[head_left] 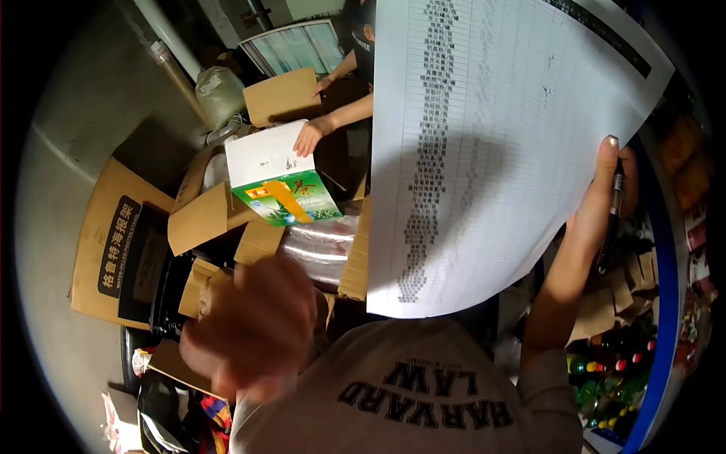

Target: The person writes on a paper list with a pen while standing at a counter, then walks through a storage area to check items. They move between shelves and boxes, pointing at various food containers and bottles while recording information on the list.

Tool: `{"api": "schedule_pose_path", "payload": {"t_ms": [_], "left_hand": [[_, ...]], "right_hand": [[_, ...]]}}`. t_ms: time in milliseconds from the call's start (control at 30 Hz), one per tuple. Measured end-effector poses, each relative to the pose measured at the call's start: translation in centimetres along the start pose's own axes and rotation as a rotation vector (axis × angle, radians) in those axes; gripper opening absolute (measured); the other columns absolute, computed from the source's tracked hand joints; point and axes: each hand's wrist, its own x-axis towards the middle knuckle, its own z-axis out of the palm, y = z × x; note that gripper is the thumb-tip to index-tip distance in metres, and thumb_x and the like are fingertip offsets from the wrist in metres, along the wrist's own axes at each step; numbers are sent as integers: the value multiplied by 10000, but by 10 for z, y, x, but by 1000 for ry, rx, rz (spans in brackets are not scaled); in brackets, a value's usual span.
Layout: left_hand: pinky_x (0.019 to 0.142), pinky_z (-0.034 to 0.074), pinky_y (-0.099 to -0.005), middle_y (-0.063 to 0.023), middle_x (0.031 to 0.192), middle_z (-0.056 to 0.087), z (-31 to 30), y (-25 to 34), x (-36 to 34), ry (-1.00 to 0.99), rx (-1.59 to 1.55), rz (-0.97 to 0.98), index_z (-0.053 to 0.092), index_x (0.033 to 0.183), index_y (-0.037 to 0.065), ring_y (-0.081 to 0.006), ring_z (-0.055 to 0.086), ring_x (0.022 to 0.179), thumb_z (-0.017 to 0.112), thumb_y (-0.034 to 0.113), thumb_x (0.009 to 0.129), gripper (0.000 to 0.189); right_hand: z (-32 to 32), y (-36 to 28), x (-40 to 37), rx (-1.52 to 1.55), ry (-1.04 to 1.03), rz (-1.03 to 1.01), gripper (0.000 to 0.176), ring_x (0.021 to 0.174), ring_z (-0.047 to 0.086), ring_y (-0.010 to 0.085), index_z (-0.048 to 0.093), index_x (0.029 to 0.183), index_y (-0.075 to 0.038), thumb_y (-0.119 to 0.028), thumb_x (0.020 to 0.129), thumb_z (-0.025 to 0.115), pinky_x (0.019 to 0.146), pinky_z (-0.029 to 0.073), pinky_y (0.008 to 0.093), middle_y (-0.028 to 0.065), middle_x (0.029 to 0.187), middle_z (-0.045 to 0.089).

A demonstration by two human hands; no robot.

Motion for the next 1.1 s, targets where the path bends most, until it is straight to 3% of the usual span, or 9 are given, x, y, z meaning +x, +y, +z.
{"api": "schedule_pose_path", "payload": {"t_ms": [100,200,300,500,800,967,1033,1100], "left_hand": [[436,305,-187,21,537,477,14,16,-3,-163,-369,145,496,771,144,-66,449,494,487,146,758,17],[424,325,-180,-12,589,525,18,30,4,-424,-457,126,478,1080,122,-65,450,509,397,201,852,254],[378,208,-161,47,466,409,30,36,-1,-329,-493,116,439,1071,203,-34,326,411,360,189,864,222],[376,199,-158,48,472,405,36,41,3,-357,-449,96,424,975,185,-29,336,413,356,156,853,143],[381,190,-165,55,449,376,44,33,13,-340,-525,54,424,988,187,-19,328,409,397,93,819,195],[381,172,-169,60,432,366,48,38,1,-292,-371,36,425,1016,195,-26,302,391,411,121,830,201],[422,227,-185,32,493,419,40,34,3,-354,-407,68,448,994,176,-51,360,453,415,133,827,175],[509,353,-211,-33,630,549,29,16,19,-523,-567,109,496,939,129,-99,507,597,422,147,819,142]], "right_hand": [[-8,0,-5,32,-32,2,263,693,455,95,529,717,-32,-284,760,590,667,375,233,15,724,529],[-8,-10,-15,40,-25,16,267,673,434,97,493,692,-35,-276,780,564,639,371,231,13,698,498],[-10,-14,-18,9,-6,-25,274,655,417,94,473,677,-35,-271,793,550,621,365,227,9,678,479],[-20,-21,-20,-51,-3,-63,276,637,398,90,471,670,-40,-273,795,549,628,351,226,1,657,467],[-24,-20,-6,-77,-7,-130,270,610,365,73,475,666,-39,-263,803,540,606,327,228,-28,619,423],[-19,-18,-4,-39,-12,-106,265,620,360,71,480,674,-36,-260,800,546,619,323,222,-30,633,418],[-24,-14,1,-75,-49,-123,264,629,369,74,481,679,-32,-258,800,545,629,330,225,-25,643,427],[-29,-8,5,-93,-69,-120,266,645,387,82,481,687,-32,-264,801,542,642,339,230,-13,663,448]]}}
